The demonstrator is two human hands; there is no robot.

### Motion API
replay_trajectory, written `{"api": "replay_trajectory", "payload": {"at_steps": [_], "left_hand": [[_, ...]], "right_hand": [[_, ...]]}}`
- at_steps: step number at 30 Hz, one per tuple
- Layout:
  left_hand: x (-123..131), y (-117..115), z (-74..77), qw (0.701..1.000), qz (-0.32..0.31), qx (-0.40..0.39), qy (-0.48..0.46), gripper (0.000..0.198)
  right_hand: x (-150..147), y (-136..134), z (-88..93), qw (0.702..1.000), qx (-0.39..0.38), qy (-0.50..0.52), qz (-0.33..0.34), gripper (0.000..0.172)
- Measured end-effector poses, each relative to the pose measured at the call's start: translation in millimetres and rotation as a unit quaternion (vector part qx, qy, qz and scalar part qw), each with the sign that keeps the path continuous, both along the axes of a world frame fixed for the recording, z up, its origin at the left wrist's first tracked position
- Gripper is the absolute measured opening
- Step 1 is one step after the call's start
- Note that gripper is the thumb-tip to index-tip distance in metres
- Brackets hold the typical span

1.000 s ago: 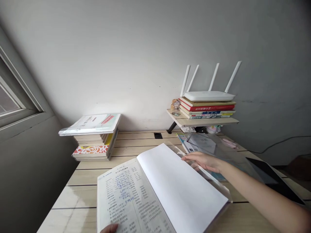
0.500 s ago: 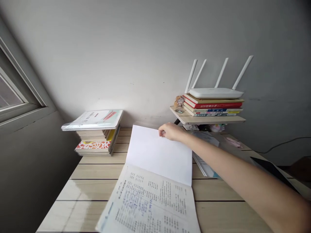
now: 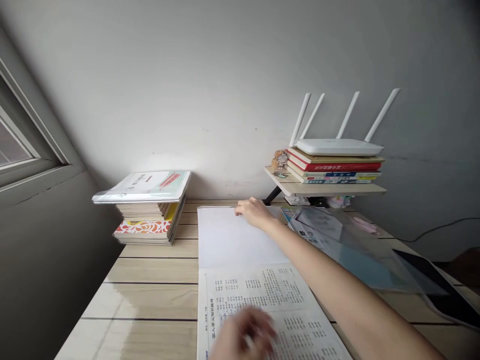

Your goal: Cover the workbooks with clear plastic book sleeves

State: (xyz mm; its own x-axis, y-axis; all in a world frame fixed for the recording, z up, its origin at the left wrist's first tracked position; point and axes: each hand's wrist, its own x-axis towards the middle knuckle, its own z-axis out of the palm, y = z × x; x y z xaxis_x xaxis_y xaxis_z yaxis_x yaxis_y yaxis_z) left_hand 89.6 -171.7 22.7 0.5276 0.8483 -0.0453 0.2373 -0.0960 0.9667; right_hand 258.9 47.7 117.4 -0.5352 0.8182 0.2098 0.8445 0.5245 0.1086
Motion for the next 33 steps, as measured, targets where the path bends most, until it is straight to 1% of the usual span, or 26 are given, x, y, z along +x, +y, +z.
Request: {"api": "replay_trajectory", "payload": {"at_steps": [1, 2, 3, 4, 5, 6, 8, 10, 11, 13, 15, 17, 19, 20, 22, 25, 28, 31, 33], "left_hand": [[-12.8, 22.2, 4.4, 0.998, 0.055, 0.021, 0.006, 0.031], [-26.0, 45.5, 9.0, 0.986, 0.149, 0.067, 0.022, 0.031], [-38.7, 68.8, 13.7, 0.963, 0.243, 0.11, 0.031, 0.031], [-50.0, 91.1, 18.2, 0.942, 0.306, 0.13, 0.036, 0.032], [-59.3, 111.6, 22.3, 0.925, 0.357, 0.127, 0.034, 0.032], [-66.2, 129.7, 25.9, 0.914, 0.391, 0.106, 0.027, 0.033], [-72.9, 157.3, 30.8, 0.921, 0.389, 0.038, -0.009, 0.035], [-72.3, 174.3, 32.3, 0.932, 0.359, -0.013, -0.05, 0.036], [-70.5, 179.5, 31.8, 0.936, 0.343, -0.022, -0.071, 0.036], [-65.8, 185.9, 29.1, 0.942, 0.32, -0.013, -0.102, 0.036], [-61.2, 189.0, 25.3, 0.942, 0.309, 0.007, -0.131, 0.034], [-57.1, 190.5, 21.7, 0.938, 0.312, 0.024, -0.152, 0.032], [-54.1, 191.1, 19.1, 0.933, 0.316, 0.038, -0.167, 0.03], [-53.0, 191.0, 18.1, 0.931, 0.318, 0.044, -0.174, 0.03], [-52.0, 190.3, 16.6, 0.928, 0.32, 0.054, -0.183, 0.03], [-53.4, 188.5, 14.2, 0.925, 0.318, 0.052, -0.202, 0.032], [-56.7, 187.3, 10.2, 0.916, 0.322, 0.014, -0.238, 0.036], [-58.9, 187.3, 6.7, 0.904, 0.33, -0.038, -0.27, 0.04], [-59.1, 187.6, 5.8, 0.897, 0.325, -0.07, -0.292, 0.042]], "right_hand": [[1.6, 0.9, -2.8, 1.0, 0.003, 0.003, -0.002, 0.032], [3.3, 1.9, -5.5, 1.0, 0.007, 0.007, -0.003, 0.034], [5.0, 2.9, -7.9, 1.0, 0.011, 0.013, -0.003, 0.036], [6.4, 3.6, -9.8, 1.0, 0.016, 0.02, -0.001, 0.038], [7.6, 4.2, -11.0, 0.999, 0.022, 0.028, 0.003, 0.04], [8.6, 4.4, -11.5, 0.999, 0.028, 0.035, 0.007, 0.042], [9.8, 3.7, -10.5, 0.998, 0.041, 0.043, 0.016, 0.047], [10.1, 1.9, -8.0, 0.997, 0.054, 0.042, 0.021, 0.052], [10.1, 0.7, -6.6, 0.997, 0.062, 0.042, 0.022, 0.053], [9.0, -2.1, -4.7, 0.996, 0.076, 0.042, 0.017, 0.055], [5.8, -5.5, -4.3, 0.994, 0.093, 0.048, 0.006, 0.052], [-0.1, -9.5, -5.2, 0.989, 0.128, 0.067, -0.015, 0.042], [-8.7, -13.8, -7.1, 0.978, 0.179, 0.098, -0.049, 0.029], [-13.3, -15.8, -8.3, 0.97, 0.203, 0.113, -0.066, 0.026], [-21.9, -18.9, -11.1, 0.958, 0.233, 0.141, -0.094, 0.026], [-28.7, -21.4, -15.3, 0.947, 0.238, 0.178, -0.121, 0.025], [-27.8, -24.9, -17.0, 0.939, 0.239, 0.22, -0.114, 0.021], [-25.1, -33.0, -15.5, 0.926, 0.276, 0.246, -0.074, 0.02], [-24.7, -40.5, -14.4, 0.923, 0.294, 0.244, -0.041, 0.017]]}}
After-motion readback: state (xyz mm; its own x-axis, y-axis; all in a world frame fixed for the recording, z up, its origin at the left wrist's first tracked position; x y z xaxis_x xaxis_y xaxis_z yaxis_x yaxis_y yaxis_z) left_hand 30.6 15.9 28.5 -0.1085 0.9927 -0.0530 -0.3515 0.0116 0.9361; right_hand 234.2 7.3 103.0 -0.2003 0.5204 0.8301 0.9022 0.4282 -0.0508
